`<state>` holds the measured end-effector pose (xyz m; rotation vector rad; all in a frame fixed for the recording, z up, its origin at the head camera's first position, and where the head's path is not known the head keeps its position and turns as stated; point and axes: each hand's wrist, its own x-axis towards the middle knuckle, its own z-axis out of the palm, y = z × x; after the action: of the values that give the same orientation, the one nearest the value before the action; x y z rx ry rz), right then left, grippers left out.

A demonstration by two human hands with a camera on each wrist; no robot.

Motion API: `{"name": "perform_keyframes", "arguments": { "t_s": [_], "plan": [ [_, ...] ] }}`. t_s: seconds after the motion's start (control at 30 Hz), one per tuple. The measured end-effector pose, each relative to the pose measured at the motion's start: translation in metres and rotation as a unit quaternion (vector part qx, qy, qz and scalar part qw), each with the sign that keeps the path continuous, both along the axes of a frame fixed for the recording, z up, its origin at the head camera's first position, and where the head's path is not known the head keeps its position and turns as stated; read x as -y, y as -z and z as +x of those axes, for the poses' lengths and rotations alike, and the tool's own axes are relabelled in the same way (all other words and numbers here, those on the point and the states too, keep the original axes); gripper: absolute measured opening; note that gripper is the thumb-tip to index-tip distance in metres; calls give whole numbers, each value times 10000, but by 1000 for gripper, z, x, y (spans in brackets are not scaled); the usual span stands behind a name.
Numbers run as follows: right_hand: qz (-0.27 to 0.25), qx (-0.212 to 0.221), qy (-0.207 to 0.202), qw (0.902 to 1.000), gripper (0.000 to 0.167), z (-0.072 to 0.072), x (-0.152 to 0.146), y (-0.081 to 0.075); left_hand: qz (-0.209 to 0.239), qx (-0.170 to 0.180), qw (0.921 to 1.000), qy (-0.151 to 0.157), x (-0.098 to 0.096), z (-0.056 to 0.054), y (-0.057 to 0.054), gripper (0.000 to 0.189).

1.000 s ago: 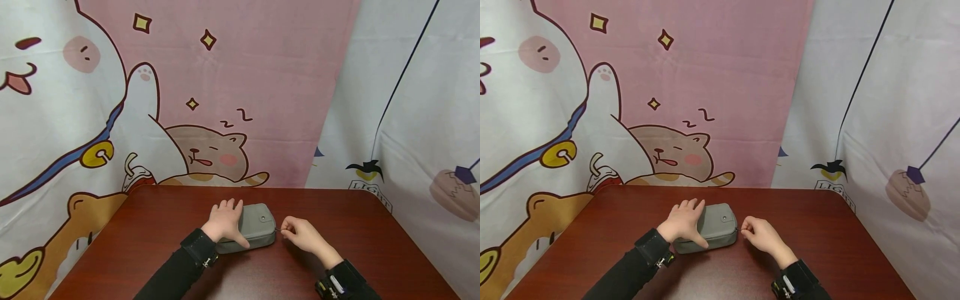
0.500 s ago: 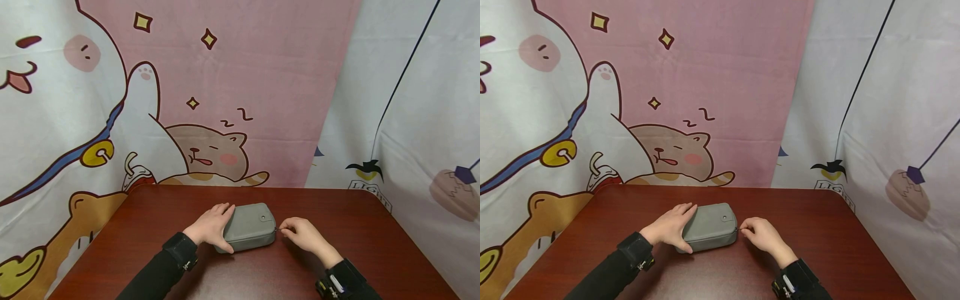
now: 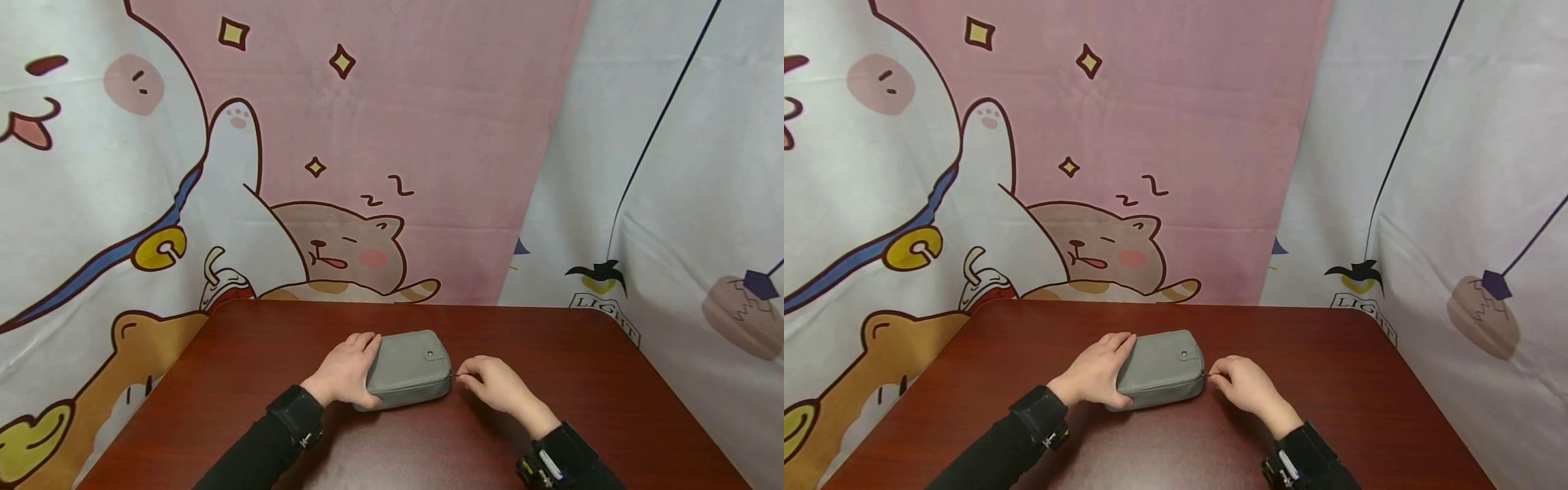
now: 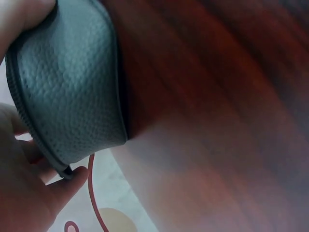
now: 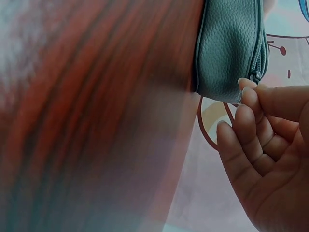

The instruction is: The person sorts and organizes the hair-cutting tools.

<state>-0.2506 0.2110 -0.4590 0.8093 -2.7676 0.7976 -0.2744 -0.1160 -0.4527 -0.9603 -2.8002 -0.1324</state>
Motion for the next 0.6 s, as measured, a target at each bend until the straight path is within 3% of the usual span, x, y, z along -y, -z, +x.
{"name": "perform_keyframes", "arguments": {
  "t_s": [0.3,0.6],
  "plan": [
    [157,-245,-137,9995,4,5,3,-5,-61,-387,9990,-219,-3,1,8,114],
    [197,-366,-315,9986,5,7,4,-8,-140,-502,9980,-352,-6,3,10,115]
  ]
}}
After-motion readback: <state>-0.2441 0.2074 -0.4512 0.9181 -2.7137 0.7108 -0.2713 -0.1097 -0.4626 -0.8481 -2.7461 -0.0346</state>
